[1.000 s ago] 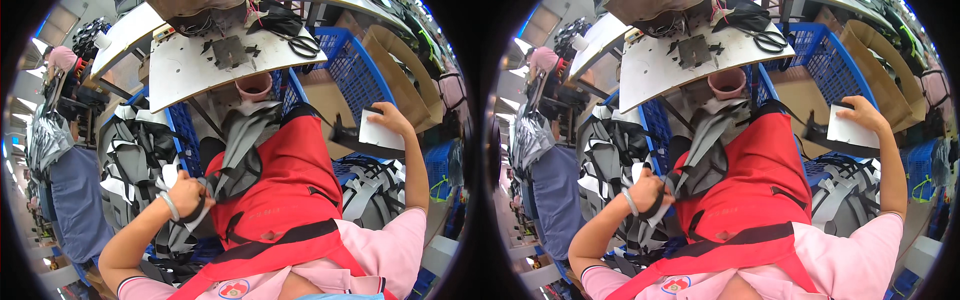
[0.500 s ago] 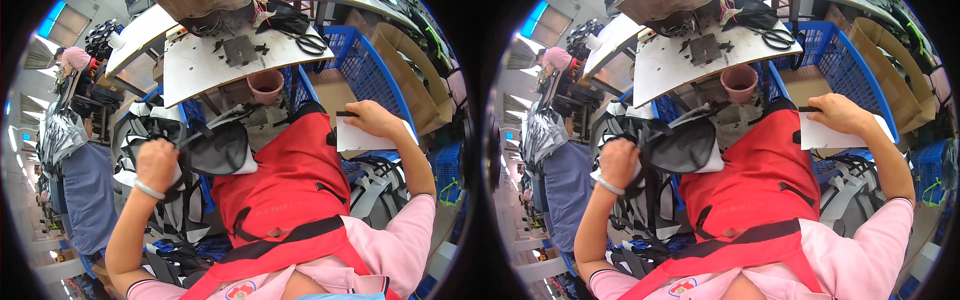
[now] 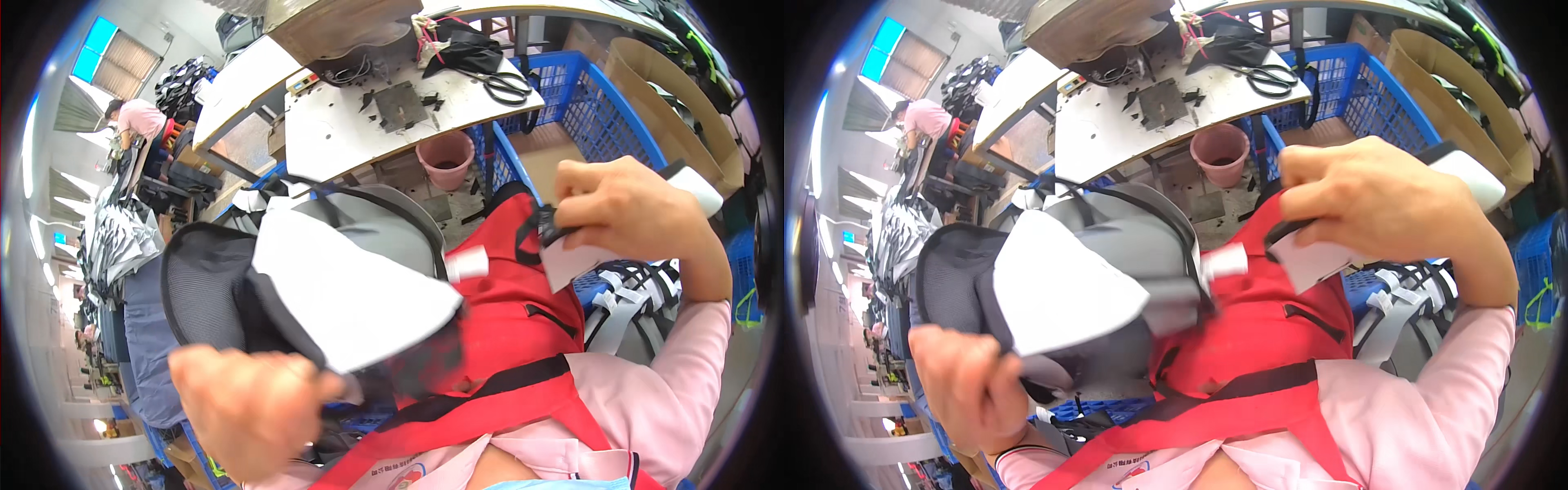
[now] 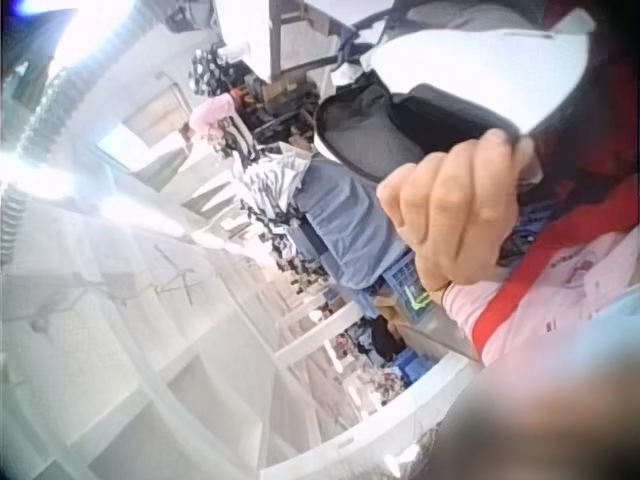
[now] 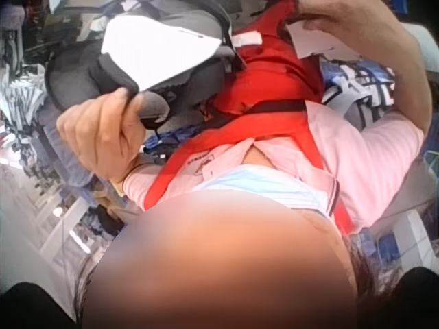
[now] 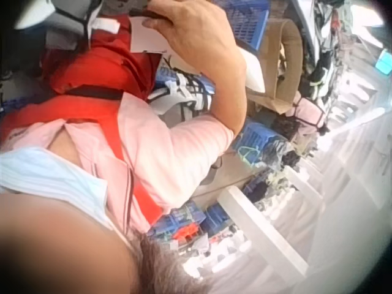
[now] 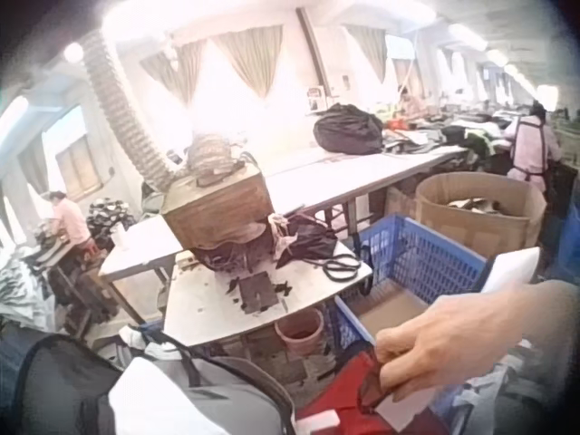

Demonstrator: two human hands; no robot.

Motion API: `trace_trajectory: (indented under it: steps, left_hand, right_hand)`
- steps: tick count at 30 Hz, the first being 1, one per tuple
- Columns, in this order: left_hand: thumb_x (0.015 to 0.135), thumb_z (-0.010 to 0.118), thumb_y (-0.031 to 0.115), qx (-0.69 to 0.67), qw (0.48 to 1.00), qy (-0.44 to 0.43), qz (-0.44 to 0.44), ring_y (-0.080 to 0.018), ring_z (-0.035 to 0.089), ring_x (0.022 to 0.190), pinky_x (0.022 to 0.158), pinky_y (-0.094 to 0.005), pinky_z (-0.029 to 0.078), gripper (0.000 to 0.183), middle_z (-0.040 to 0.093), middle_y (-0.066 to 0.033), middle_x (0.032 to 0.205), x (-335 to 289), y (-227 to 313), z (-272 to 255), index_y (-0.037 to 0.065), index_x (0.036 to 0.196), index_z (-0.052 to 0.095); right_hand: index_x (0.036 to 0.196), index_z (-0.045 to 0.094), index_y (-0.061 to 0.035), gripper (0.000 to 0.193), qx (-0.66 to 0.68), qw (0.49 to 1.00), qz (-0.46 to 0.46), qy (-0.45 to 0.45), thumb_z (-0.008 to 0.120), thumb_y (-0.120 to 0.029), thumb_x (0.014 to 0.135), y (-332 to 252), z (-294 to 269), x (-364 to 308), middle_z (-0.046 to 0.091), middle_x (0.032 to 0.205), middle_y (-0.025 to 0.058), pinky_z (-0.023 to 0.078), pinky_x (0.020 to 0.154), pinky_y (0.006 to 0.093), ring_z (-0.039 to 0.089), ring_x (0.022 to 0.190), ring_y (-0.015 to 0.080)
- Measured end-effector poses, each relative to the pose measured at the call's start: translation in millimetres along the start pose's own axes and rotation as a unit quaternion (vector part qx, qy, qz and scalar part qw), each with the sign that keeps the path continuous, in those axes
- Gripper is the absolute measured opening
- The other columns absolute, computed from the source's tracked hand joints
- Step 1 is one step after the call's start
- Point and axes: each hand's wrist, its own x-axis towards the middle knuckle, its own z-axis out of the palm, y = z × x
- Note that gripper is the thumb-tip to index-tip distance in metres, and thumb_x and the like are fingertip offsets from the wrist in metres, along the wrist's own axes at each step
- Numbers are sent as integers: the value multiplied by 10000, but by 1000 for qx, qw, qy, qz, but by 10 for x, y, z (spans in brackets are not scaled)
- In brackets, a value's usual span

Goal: Sew components and straps onto backpacks using an industrial sewing machine.

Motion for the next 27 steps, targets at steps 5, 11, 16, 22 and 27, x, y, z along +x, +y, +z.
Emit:
trace_trajectory:
  steps: [5,11,16,22,27]
  left_hand:
    - [720,754,139,-161,985,14,53,-203,511,664,599,-331,369,173,552,-21,749,453,40,502,61,847,665]
    - [717,739,84,-337,941,-5,28,-251,504,670,636,-346,373,151,540,-62,716,617,22,1034,42,842,666]
    - [740,726,78,-319,945,-4,-70,-264,525,733,668,-347,402,136,565,-69,731,728,-242,1314,55,869,690]
    - [823,664,80,-391,901,-116,-148,-264,542,752,707,-334,434,112,577,-96,766,819,-741,1967,7,907,677]
    - [852,657,87,-519,806,-145,-245,-120,558,735,653,-246,442,136,622,-28,774,931,-991,2483,-30,921,662]
  right_hand:
    - [805,619,-87,200,-40,996,-71,21,748,-217,724,-221,-134,163,531,1032,84,489,732,394,587,946,287]
    - [796,702,-74,166,11,960,-266,88,756,-211,720,-63,17,582,522,1253,144,347,1047,444,430,1274,346]
    - [897,709,-44,173,77,984,-159,1,698,-183,793,204,111,775,609,1053,138,415,936,415,563,1062,327]
    - [931,659,-20,219,149,986,-59,49,705,-187,796,665,280,1094,564,801,103,443,675,379,574,773,289]
    - [966,659,29,267,248,968,33,10,679,-186,809,1078,364,1403,598,845,101,456,756,339,592,853,226]
